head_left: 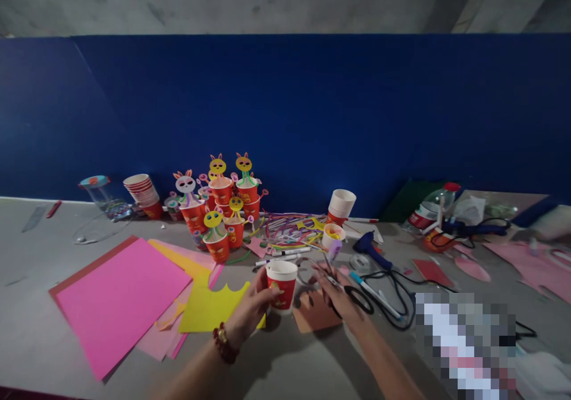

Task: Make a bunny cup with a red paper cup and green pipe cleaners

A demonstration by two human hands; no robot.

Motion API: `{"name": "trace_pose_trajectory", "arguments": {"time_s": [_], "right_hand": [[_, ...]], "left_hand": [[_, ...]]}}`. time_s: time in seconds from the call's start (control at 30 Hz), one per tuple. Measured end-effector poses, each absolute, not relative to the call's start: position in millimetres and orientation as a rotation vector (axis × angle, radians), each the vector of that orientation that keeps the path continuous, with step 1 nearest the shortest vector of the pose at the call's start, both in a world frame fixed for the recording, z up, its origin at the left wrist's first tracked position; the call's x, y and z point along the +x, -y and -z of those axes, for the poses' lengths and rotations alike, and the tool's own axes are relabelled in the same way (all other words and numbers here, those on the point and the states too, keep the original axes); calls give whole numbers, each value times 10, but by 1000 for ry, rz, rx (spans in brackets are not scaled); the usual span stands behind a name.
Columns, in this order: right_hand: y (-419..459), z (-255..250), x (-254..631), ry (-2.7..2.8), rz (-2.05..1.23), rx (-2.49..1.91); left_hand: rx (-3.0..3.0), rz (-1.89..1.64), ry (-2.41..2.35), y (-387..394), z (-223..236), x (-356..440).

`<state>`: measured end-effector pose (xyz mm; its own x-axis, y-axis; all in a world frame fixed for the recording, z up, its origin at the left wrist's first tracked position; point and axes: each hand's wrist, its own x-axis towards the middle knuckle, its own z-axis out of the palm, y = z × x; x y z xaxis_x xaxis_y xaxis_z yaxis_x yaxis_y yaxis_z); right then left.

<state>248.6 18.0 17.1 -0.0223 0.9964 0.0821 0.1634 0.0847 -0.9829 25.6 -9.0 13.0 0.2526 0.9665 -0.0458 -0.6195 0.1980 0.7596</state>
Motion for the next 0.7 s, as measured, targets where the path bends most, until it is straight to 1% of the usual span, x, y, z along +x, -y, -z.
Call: {"name": "trace_pose_trajectory", "arguments": {"time_s": [0.1,0.23,0.37,0.47,0.6,0.7], "right_hand": [[-162,-261,2539,1387,-1090,-1255],[-84,-333,2369,1421,-1197,-1111],[-52,-306,2177,1447,-1361,-1010],[-80,-304,2149,1451,-1407,-1007],[-117,-394,2200,1618,-1271,-1012],[-111,-464,2209,1776,-1134,-1021]], "left_hand": [[507,-1079,-462,55,-114,215],[339,-849,-235,37,-69,208],[307,-723,-233,28,41,263],[388,-827,-427,10,109,300],[742,-1146,-625,-1,88,261],[1135,-1126,-756,9,24,190]]}}
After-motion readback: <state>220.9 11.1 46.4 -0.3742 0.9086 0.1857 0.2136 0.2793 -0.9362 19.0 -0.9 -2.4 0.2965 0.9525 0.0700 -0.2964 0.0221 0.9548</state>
